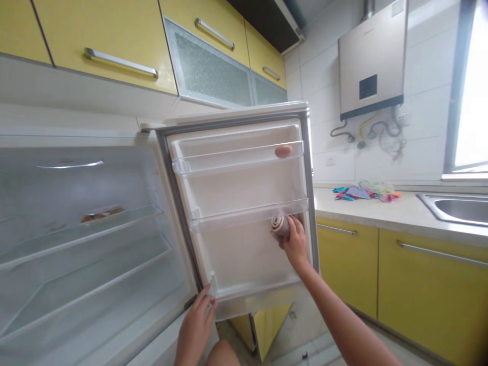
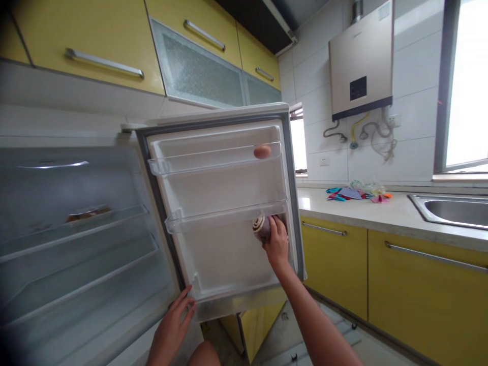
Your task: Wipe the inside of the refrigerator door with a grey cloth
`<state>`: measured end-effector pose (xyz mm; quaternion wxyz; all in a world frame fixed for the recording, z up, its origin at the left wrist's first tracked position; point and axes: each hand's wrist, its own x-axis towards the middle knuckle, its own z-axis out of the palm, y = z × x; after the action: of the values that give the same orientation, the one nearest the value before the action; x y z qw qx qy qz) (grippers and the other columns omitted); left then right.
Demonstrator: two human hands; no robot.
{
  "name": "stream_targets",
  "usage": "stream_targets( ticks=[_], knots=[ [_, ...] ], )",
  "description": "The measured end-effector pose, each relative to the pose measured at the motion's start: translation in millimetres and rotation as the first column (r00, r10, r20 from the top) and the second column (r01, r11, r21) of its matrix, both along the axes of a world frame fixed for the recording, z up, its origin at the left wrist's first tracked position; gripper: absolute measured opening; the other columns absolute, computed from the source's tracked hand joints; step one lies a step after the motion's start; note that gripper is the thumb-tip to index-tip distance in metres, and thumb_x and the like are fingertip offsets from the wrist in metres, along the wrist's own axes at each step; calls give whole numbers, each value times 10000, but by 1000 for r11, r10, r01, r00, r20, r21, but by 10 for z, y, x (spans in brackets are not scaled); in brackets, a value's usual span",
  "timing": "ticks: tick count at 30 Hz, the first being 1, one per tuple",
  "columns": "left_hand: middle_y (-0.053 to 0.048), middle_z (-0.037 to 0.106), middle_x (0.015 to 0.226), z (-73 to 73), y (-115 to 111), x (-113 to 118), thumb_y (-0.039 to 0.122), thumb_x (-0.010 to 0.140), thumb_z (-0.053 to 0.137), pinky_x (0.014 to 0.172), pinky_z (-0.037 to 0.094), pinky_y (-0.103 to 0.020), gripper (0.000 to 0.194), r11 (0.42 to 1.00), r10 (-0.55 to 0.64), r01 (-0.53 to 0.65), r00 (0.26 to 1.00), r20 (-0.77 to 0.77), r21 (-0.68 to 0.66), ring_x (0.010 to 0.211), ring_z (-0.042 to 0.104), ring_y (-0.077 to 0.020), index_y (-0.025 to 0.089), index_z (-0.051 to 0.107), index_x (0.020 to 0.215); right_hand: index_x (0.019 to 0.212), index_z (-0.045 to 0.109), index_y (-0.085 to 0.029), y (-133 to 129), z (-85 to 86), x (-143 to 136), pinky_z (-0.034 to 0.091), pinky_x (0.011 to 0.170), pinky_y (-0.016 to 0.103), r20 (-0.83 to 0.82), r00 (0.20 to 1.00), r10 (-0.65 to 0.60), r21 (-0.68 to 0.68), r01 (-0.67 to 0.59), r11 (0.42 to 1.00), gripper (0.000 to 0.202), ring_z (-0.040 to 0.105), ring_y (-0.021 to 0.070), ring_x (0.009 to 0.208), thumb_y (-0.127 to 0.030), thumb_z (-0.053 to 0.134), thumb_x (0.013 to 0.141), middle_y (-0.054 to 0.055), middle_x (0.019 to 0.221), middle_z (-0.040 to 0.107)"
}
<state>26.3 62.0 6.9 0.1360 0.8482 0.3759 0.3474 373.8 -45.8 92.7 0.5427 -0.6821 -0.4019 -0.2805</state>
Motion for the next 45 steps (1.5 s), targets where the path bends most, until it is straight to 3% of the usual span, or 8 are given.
stream_targets(
  ticks=[6, 11, 15, 20, 26, 32, 40, 45],
  knots=[
    [-149, 617, 1453, 10, -20, -4, 421, 923, 432, 1029, 550, -469, 328, 1000, -15, 15, 1000, 22, -18, 1186, 694, -284, 255, 715, 912, 1563, 207, -143, 274, 0, -242, 379, 1127, 654, -359, 929, -95, 180, 168, 969, 767, 491, 310, 1392, -84, 323, 807, 238, 1412, 537],
    [-119, 649, 1417, -25, -18, 12, 415, 914, 460, 1044, 545, -470, 295, 999, -12, 14, 998, 62, -29, 1203, 682, -262, 265, 714, 913, 1549, 197, -3, 614, 104, -704, 363, 1123, 696, -392, 920, 9, 162, 60, 985, 773, 418, 407, 1437, -151, 391, 816, 340, 1485, 441],
    [-112, 645, 1414, -74, 5, 19, 405, 922, 443, 1078, 524, -492, 307, 1000, -13, 14, 998, 61, -23, 1232, 665, -262, 258, 712, 932, 1521, 342, -105, 866, 57, -1247, 324, 1200, 613, -187, 972, 142, 84, -128, 988, 709, 327, 338, 1506, -103, 441, 820, 225, 1567, 420],
    [-137, 634, 1417, -45, -5, 17, 383, 923, 422, 1077, 523, -528, 315, 1000, -20, 20, 999, 27, -11, 1235, 665, -291, 242, 703, 930, 1532, 370, -182, 1021, 122, -1570, 267, 1239, 554, 276, 887, 371, -323, -278, 905, 608, 300, 310, 1522, -122, 411, 928, 130, 1606, 421],
    [-138, 627, 1432, 11, -38, 20, 372, 931, 415, 1073, 526, -494, 311, 1000, 2, -2, 1000, -17, -2, 1244, 660, -283, 244, 698, 942, 1503, 396, -179, 919, 234, -1322, 265, 1243, 477, 568, 533, 627, -612, -235, 755, 486, 317, 242, 1512, -187, 321, 1023, 108, 1591, 454],
    [-136, 620, 1448, 38, -45, 25, 374, 929, 430, 1019, 554, -457, 299, 1000, 4, -5, 999, -45, -17, 1206, 683, -287, 252, 700, 893, 1152, 656, -194, 803, -61, -1058, 383, 1119, 311, 614, 187, 767, -758, -130, 639, 317, 551, 146, 1267, -256, 362, 1050, 46, 1250, 709],
    [-144, 582, 1493, 53, -35, -11, 372, 946, 394, 1052, 532, -444, 334, 1000, -7, 5, 997, -83, -29, 1166, 703, -257, 243, 702, 937, 811, 709, -210, 737, -343, -647, 454, 936, 261, 537, 2, 844, -843, -20, 537, 163, 633, 133, 988, -217, 609, 940, 6, 896, 757],
    [-131, 609, 1466, 46, -13, -17, 366, 935, 410, 1022, 555, -431, 322, 1000, -3, 3, 997, -74, 6, 1146, 713, -260, 248, 709, 915, 692, 663, -213, 393, -250, -165, 469, 932, 281, 575, 79, 815, -817, 9, 576, 215, 637, 131, 945, -220, 662, 907, -33, 768, 713]
  ],
)
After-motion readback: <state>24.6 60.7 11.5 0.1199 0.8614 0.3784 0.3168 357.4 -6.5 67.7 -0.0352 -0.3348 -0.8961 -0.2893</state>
